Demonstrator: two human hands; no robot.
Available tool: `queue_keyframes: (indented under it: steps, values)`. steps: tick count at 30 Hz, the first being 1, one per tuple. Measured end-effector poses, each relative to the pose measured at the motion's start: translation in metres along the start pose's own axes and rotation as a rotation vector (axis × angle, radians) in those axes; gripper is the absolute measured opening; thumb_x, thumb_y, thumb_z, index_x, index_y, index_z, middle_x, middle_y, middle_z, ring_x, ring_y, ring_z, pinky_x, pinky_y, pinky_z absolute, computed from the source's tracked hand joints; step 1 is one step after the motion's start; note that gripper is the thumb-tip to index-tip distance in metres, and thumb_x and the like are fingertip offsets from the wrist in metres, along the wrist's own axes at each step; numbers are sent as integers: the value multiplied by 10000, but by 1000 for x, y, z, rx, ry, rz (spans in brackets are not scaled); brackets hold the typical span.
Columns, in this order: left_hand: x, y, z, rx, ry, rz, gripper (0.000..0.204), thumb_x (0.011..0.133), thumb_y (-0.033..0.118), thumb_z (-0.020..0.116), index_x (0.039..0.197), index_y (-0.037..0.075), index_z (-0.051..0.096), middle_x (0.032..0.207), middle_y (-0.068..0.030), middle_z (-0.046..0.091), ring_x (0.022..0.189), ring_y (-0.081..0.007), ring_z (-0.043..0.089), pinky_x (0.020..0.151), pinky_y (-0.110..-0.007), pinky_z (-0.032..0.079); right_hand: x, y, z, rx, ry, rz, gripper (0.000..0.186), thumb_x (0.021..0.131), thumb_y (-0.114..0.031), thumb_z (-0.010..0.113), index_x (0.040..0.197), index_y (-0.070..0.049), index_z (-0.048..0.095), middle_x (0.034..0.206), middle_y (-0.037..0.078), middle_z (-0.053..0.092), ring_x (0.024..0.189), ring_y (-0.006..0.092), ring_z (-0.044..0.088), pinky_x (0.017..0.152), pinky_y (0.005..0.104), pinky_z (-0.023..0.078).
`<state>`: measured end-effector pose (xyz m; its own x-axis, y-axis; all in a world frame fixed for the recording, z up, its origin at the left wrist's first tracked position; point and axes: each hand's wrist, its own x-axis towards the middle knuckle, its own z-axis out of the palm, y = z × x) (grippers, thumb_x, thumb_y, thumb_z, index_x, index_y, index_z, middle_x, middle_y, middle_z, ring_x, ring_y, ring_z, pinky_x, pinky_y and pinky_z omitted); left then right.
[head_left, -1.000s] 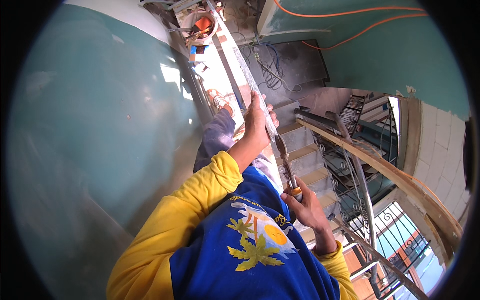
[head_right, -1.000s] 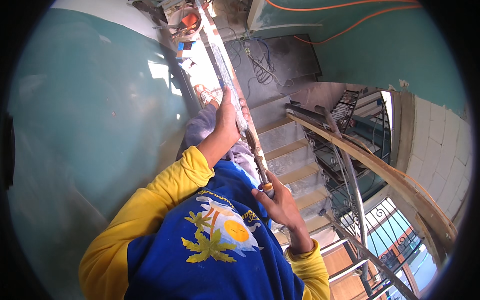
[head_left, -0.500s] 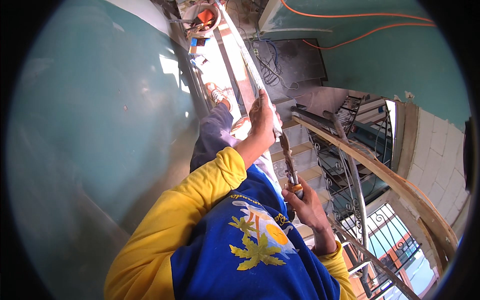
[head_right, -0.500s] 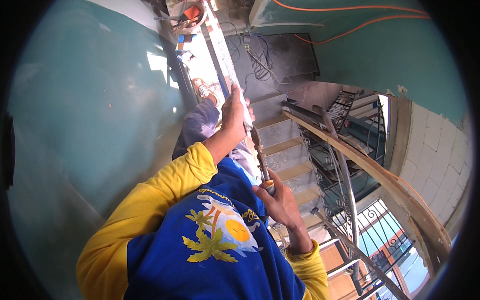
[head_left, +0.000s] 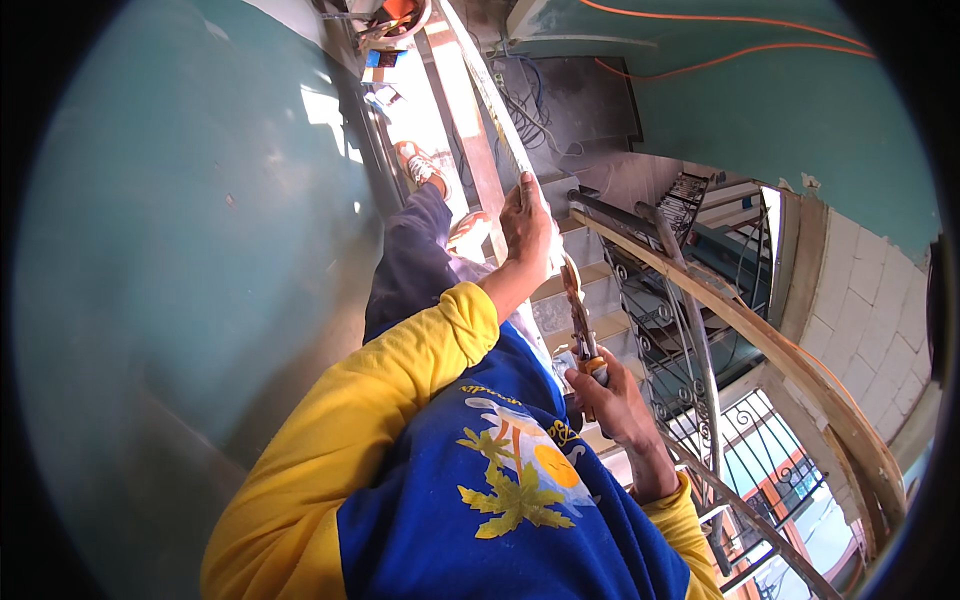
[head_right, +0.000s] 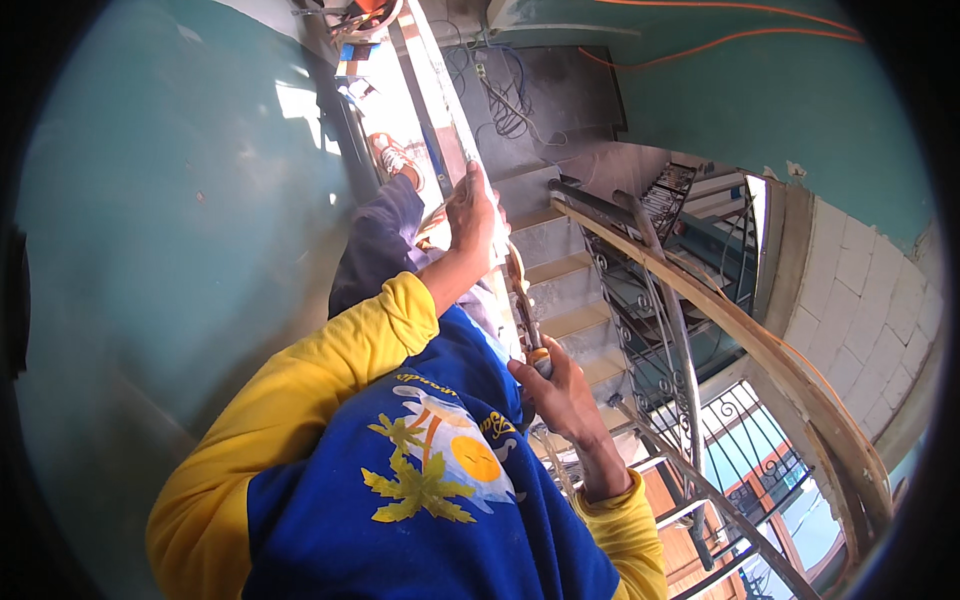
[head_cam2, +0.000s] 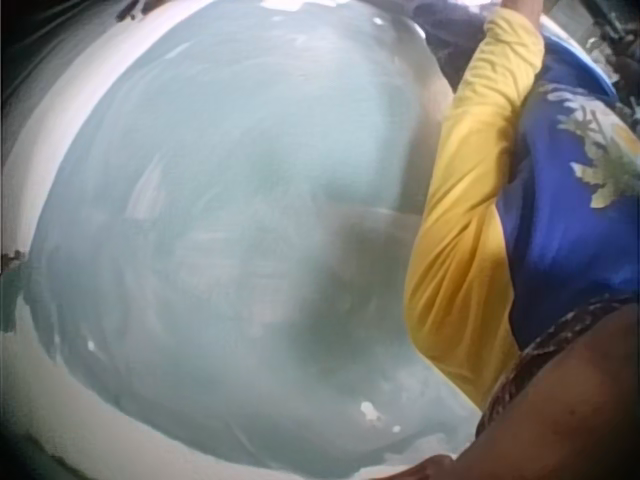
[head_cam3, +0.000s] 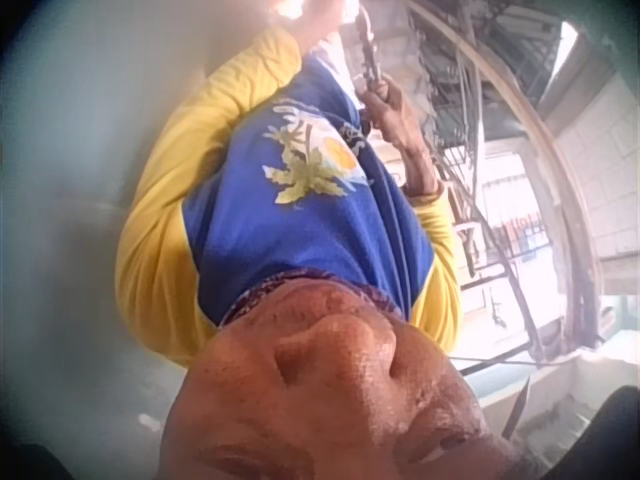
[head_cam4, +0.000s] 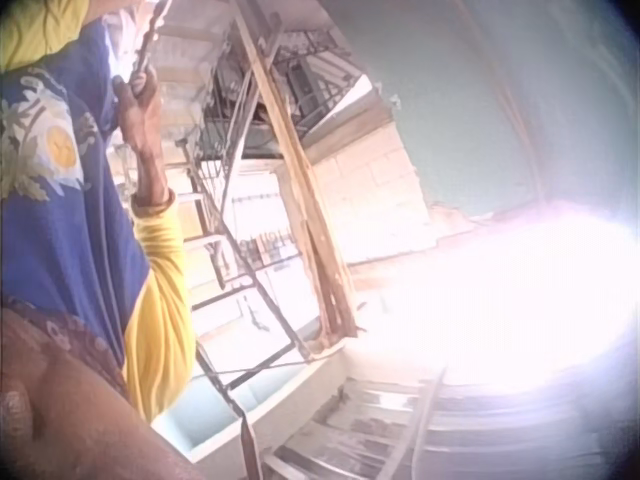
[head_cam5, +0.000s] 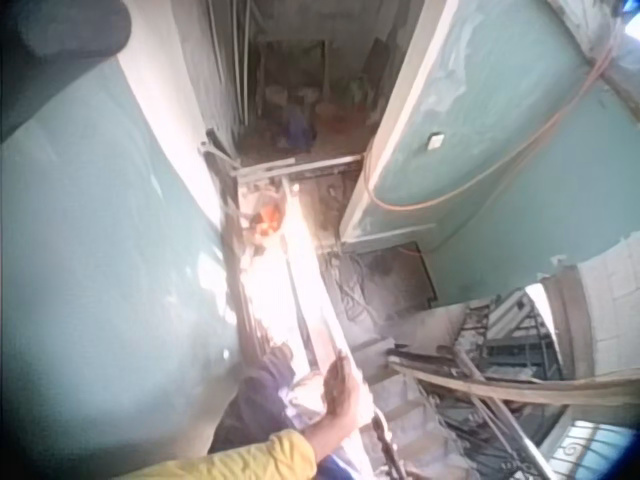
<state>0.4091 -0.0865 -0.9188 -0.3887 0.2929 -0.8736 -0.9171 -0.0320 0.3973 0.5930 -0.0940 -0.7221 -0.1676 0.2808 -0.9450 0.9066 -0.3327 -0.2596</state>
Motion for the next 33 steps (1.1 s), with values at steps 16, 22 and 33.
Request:
queue_keyframes:
  steps: [16, 22, 33]
  values:
    - [23, -28, -17, 139, 40, 137, 428, 1064, 546, 559, 1019, 124, 610, 739, -1, 520, 530, -99, 491, 451, -268, 439, 8, 11, 3, 14, -28, 14, 509, 954, -341, 740, 1284, 19, 599, 805, 61, 661, 695, 109, 633, 617, 288, 494]
    - [12, -23, -13, 86, 70, 83, 480, 1107, 493, 503, 937, 64, 636, 683, -2, 513, 568, -121, 459, 532, -307, 414, 9, 7, 8, 233, -113, 60, 399, 982, -228, 721, 1286, -24, 562, 824, 6, 602, 665, 92, 588, 578, 262, 460]
    - [17, -26, -12, 115, 61, 108, 478, 1110, 493, 501, 916, 72, 616, 666, 18, 496, 548, -100, 462, 500, -287, 400, 10, 5, 9, 177, -40, 34, 357, 945, -295, 765, 1154, -49, 614, 738, -8, 585, 586, 84, 545, 552, 264, 439]
